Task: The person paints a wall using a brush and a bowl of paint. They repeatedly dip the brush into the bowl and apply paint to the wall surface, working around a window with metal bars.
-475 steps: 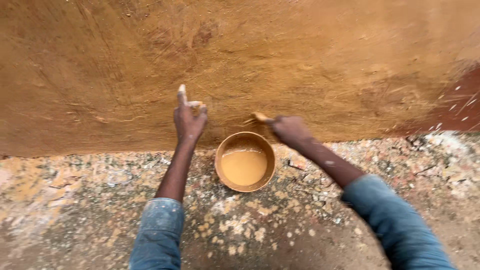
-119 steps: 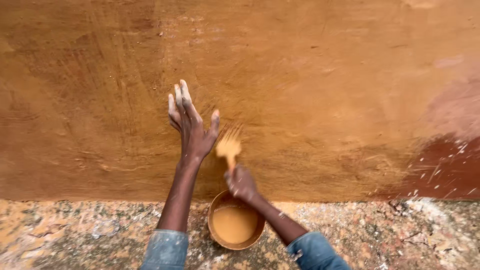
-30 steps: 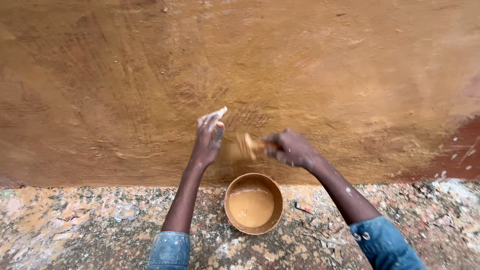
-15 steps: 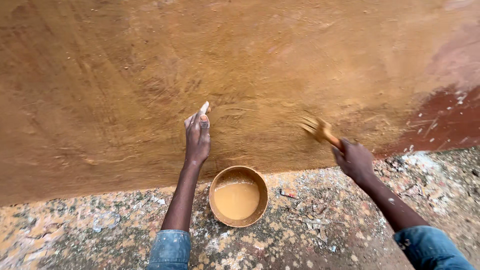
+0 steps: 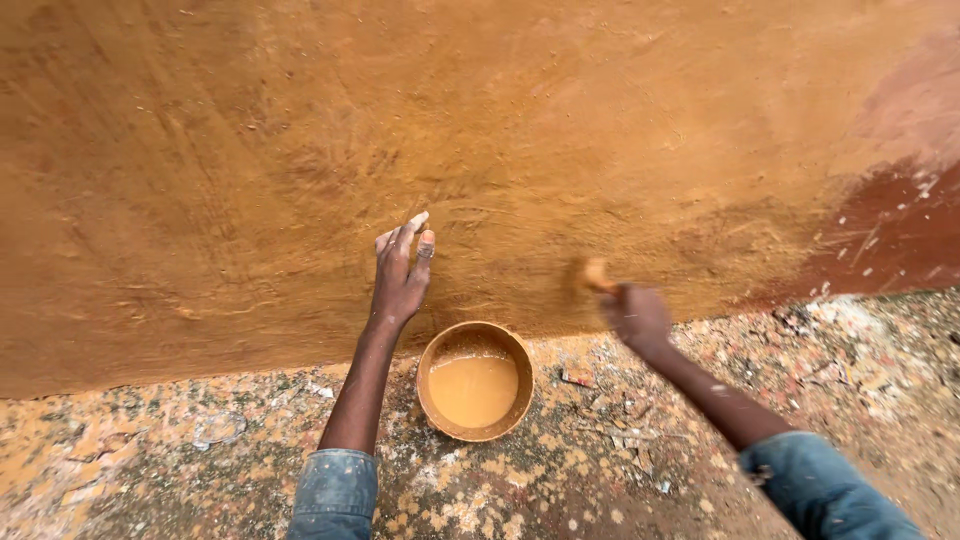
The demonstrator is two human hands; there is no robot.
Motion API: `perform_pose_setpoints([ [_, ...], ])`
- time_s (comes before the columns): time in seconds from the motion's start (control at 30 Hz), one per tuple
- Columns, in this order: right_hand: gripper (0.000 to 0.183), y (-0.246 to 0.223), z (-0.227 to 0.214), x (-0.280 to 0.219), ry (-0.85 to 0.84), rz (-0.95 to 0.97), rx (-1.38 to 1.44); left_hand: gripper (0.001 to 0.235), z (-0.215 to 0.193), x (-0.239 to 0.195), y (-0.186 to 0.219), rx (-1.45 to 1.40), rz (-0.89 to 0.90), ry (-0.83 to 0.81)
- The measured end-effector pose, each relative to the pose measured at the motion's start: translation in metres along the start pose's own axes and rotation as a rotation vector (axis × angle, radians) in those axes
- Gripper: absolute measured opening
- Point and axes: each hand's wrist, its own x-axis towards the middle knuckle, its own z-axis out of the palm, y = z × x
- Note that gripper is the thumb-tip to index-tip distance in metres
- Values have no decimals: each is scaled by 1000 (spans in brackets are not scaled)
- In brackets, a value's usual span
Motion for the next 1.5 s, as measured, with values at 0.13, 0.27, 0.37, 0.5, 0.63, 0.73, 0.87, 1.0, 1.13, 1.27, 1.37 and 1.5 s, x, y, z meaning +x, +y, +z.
perform_pose_setpoints([
  [0.13,49,-128,-17,-25,67,-425,359,50,-21,0,1,9,-34,68],
  [0.27,41,-219,-47,-58,-153,-433,249,47,-40,0,7,34,79,219],
  [0.37,27,-242,-61,-72,-116,-575,171,47,-48,-1,12,31,53,251],
  [0.5,26,-217,-55,-65,-177,-505,46,47,-39,-3,7,5,20,217],
  [0.63,21,-143,-48,-38,70,-406,3,49,-15,2,-8,-66,-20,161],
  [0.73,32,-70,-50,-21,159,-320,-99,50,8,11,-19,-66,-75,127],
  [0.87,30,32,-51,-26,107,-82,-177,51,29,12,-27,-160,-89,116],
  [1.0,33,112,-55,-43,-35,184,-155,49,36,6,-20,-249,-177,58],
  [1.13,47,133,-47,-33,-115,206,-216,46,12,0,-10,-212,-28,38],
  [1.27,32,79,-25,-23,-56,215,210,38,-16,-10,-13,-114,30,90],
  [1.37,27,-10,-28,-22,107,-208,53,32,-39,-9,-16,-115,-17,145],
  [1.5,27,-136,-63,-34,106,-410,261,26,-54,-5,-17,-152,-49,229],
])
